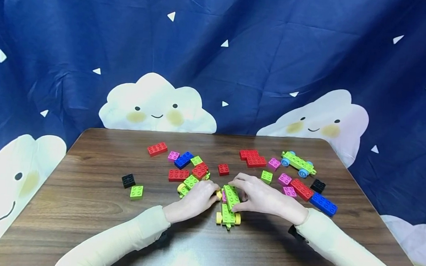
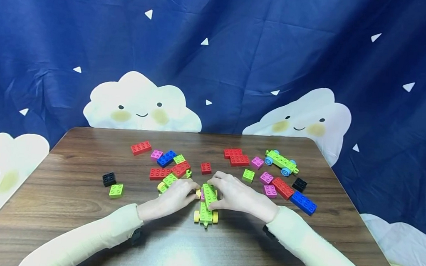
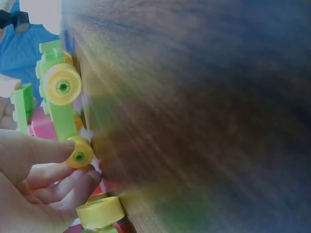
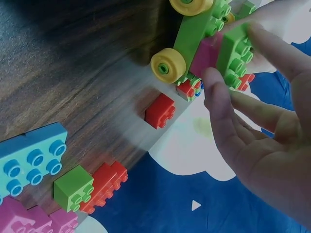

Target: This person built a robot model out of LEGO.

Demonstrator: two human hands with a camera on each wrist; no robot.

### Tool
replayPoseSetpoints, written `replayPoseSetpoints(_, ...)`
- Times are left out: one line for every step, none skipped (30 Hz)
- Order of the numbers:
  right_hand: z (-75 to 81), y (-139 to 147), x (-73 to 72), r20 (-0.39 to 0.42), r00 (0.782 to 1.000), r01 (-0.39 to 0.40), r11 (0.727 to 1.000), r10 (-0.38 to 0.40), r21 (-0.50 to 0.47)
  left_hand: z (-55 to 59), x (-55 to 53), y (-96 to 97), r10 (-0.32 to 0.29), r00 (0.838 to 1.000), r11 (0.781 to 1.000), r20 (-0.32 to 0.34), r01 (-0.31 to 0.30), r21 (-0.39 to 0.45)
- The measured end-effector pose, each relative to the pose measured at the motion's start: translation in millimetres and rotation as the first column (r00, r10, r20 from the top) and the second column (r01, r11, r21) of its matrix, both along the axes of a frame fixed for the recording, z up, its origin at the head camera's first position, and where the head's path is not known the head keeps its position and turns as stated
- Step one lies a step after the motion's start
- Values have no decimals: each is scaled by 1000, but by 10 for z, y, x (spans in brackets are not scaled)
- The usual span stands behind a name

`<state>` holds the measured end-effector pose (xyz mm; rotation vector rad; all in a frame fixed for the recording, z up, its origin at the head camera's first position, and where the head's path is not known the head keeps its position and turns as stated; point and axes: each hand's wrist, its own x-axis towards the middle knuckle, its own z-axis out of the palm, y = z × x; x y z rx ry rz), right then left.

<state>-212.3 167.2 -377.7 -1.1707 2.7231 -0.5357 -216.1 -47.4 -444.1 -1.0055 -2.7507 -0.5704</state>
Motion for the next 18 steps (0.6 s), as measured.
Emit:
replayPoseSetpoints(0,-3,-1,0,1000,5,1000,-5,2,-3,1,-1,-2,1000,1000,-1,2,4)
replayPoseSetpoints(-2,-6,-3,-1,1000,8,1000,-8,3,-5,1,-1,-3,1000,1000,-3,3,5)
replayPoseSetpoints(-3,-10,-4,-1,1000,12,1000,-12,7,-7,1,-2,-4,1000,1000,-3,4,8)
replayPoseSetpoints(-4,-14,-4,0,1000,15,1000,-15,11,-8,0,-2,-5,1000,1000,-5,5,10)
replayPoseSetpoints(-4,-20,-4,2,1000,18,1000,-18,15,-9,0,-3,-5,1000,1000,-7,5,11)
replayPoseSetpoints(-7,-25,-5,3,1000,16,1000,-17,18,-9,-1,-4,-6,1000,1000,-9,7,12)
replayPoseSetpoints(-7,-31,-6,1,1000,14,1000,-14,19,-7,-3,-4,-7,1000,1000,-12,8,12)
replayPoseSetpoints(-9,-37,-6,-2,1000,12,1000,-12,23,-5,-4,-4,-7,1000,1000,-14,7,10)
replayPoseSetpoints(-9,-44,-6,-5,1000,11,1000,-11,26,-4,-5,-5,-6,1000,1000,-14,7,9)
replayPoseSetpoints(-12,-50,-6,-7,1000,9,1000,-8,27,-4,-6,-5,-7,1000,1000,-16,7,7)
replayPoseSetpoints(-14,-58,-6,-8,1000,7,1000,-7,29,-4,-4,-6,-7,1000,1000,-17,7,6)
replayPoseSetpoints(-17,-64,-5,-11,1000,7,1000,-6,30,-4,-3,-6,-7,1000,1000,-17,7,4)
replayPoseSetpoints(-21,-68,-3,-14,1000,9,999,-8,32,-4,-2,-7,-6,1000,1000,-15,6,5)
replayPoseSetpoints(-25,-71,-1,-16,1000,12,999,-11,35,-6,-1,-7,-7,1000,1000,-14,7,5)
replayPoseSetpoints(-29,-73,0,-17,1000,14,999,-14,35,-8,0,-7,-7,1000,1000,-13,7,6)
replayPoseSetpoints(-33,-74,3,-18,1000,18,999,-17,36,-8,2,-7,-9,1000,1000,-13,9,9)
replayPoseSetpoints(-37,-75,6,-19,1000,22,999,-21,37,-10,1,-7,-10,1000,1000,-13,10,11)
replayPoseSetpoints(-41,-75,9,-21,999,25,999,-24,37,-12,0,-7,-11,1000,1000,-13,11,13)
